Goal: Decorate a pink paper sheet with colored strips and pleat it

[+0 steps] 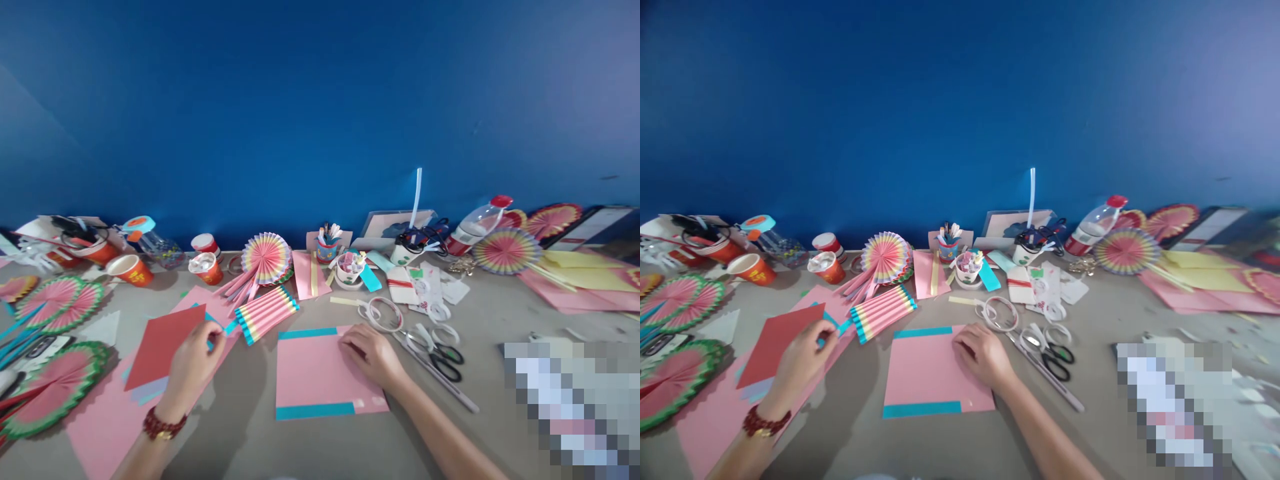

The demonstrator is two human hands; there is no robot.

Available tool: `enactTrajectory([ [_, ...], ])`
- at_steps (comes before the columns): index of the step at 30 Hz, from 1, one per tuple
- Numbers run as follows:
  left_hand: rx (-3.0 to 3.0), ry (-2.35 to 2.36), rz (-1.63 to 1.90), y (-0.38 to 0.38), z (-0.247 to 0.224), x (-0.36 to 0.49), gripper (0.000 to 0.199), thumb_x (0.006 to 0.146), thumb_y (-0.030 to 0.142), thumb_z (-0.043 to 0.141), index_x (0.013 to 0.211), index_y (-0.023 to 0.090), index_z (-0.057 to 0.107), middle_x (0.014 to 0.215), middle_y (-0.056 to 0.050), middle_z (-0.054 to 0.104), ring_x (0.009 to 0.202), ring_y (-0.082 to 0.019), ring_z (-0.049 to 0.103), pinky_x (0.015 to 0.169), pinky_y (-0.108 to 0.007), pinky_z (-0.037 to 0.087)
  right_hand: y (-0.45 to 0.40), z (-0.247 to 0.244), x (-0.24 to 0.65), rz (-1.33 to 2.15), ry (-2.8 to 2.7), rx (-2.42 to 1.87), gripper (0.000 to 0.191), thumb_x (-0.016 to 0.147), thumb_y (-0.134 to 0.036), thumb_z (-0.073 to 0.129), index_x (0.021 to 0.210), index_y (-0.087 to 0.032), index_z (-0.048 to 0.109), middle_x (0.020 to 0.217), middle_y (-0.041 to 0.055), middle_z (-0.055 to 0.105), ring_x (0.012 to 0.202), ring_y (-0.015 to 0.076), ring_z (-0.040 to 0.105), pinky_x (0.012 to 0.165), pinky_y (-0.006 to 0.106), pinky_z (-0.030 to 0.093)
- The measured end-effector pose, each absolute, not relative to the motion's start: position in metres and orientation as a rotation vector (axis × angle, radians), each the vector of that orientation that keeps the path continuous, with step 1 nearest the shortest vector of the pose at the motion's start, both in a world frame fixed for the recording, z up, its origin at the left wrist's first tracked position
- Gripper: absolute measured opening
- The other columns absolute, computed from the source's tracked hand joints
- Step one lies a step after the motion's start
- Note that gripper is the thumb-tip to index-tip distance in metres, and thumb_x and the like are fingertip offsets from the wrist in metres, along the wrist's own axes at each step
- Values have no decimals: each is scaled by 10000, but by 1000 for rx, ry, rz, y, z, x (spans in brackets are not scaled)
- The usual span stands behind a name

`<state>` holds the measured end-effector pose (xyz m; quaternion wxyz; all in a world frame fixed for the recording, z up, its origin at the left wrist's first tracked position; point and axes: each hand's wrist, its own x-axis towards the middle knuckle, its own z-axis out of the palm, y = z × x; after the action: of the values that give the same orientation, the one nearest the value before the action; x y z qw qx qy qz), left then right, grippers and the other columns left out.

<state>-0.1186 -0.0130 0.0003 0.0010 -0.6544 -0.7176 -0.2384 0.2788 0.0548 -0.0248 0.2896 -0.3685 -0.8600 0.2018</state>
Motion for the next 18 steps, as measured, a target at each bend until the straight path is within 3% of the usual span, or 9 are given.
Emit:
enactTrajectory([
  [4, -1845, -2305, -1055, -29, 22, -135, 190, 936, 411, 537, 941, 222, 562, 765, 9, 654, 656, -153, 638, 633, -244, 474, 56, -27, 280, 539, -2289, -957, 202, 976, -226, 470, 923, -209, 664, 879, 70, 689, 826, 201, 613, 762, 333, 480],
  [8, -1711, -1981, -1208, -39, 40, -116, 146, 949, 325, 561, 1002, 195, 599, 831, -47, 693, 736, -173, 667, 710, -271, 500, 53, -17, 281, 460, -2198, -918, 170, 961, -191, 490, 971, -214, 659, 891, 69, 687, 831, 202, 622, 753, 337, 494],
  [11, -2222, -1696, -1066, -37, 48, -73, 94, 963, 209, 524, 990, 208, 614, 911, -56, 713, 824, -166, 676, 762, -266, 506, 39, 7, 275, 335, -2134, -865, 202, 939, -178, 527, 1101, -224, 637, 1025, 92, 687, 940, 223, 633, 821, 369, 502],
  [15, -2935, -1390, -857, -30, 52, -5, 186, 992, 175, 436, 981, 212, 618, 882, -42, 699, 810, -168, 656, 734, -282, 491, 11, 41, 260, 399, -2393, -636, 486, 906, -239, 582, 1381, -204, 484, 1302, 135, 614, 1215, 272, 547, 1038, 449, 417],
  [16, -3030, -1328, -846, -28, 53, 8, 176, 991, 184, 444, 977, 205, 618, 876, -43, 697, 807, -172, 650, 737, -291, 485, 5, 45, 257, 455, -2436, -627, 491, 911, -260, 590, 1386, -202, 477, 1272, 126, 637, 1194, 266, 563, 1078, 468, 379],
  [18, -3152, -1292, -865, -24, 53, 26, 165, 992, 208, 460, 924, 193, 610, 831, -38, 684, 771, -168, 632, 713, -288, 471, -3, 46, 255, 589, -2396, -672, 327, 935, -258, 559, 1256, -203, 568, 1065, 81, 714, 995, 221, 644, 1087, 465, 366],
])
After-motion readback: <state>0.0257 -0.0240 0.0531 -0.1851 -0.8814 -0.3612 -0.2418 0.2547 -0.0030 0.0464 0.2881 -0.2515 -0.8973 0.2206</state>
